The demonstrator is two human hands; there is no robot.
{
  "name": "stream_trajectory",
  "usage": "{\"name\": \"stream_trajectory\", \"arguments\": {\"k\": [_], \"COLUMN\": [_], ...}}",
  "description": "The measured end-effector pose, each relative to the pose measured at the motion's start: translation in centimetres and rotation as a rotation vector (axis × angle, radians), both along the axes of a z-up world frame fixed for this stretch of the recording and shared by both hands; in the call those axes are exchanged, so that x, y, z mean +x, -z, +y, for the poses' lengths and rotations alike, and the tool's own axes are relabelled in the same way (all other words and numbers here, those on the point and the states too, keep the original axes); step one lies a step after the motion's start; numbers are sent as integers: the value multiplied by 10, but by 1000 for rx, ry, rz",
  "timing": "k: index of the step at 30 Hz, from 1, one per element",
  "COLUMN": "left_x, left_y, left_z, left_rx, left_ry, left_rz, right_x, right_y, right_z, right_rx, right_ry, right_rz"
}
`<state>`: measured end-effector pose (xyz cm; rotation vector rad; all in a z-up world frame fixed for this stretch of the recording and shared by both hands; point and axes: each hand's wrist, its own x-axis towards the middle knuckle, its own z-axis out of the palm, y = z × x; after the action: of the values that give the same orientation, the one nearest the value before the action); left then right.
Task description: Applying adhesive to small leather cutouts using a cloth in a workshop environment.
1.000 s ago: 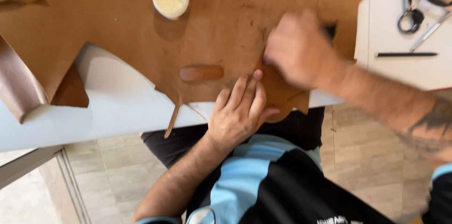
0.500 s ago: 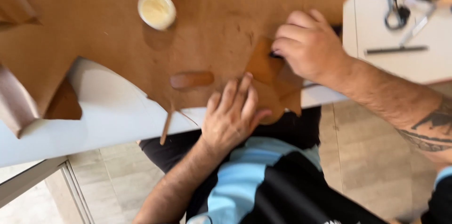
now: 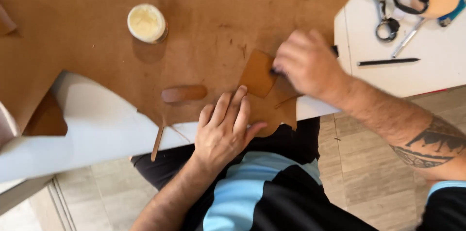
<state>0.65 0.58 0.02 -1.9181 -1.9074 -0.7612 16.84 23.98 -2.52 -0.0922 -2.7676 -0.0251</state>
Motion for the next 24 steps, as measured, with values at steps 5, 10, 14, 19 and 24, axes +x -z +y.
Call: {"name": "stream_trajectory", "arguments": {"k": [5, 10, 14, 19, 24], "left_x": [-7, -2, -1, -4, -3], "left_y": [2, 3, 4, 9, 6], "left_z": [13, 6, 1, 3, -3], "left_rx": [41, 32, 41, 58, 54], "left_ry": [32, 42, 9, 33, 24], "left_rz": [-49, -117, -130, -196, -252], "right_x": [-22, -38, -26, -40, -28], "right_y": [-29, -33, -34, -29, -33], "right_z": [-19, -46, -44, -43, -51], "right_rx": [-65, -123, -158, -180, -220], "right_ry": [-56, -66, -80, -61, -33], "right_rz": [18, -1, -76, -176, -191]}}
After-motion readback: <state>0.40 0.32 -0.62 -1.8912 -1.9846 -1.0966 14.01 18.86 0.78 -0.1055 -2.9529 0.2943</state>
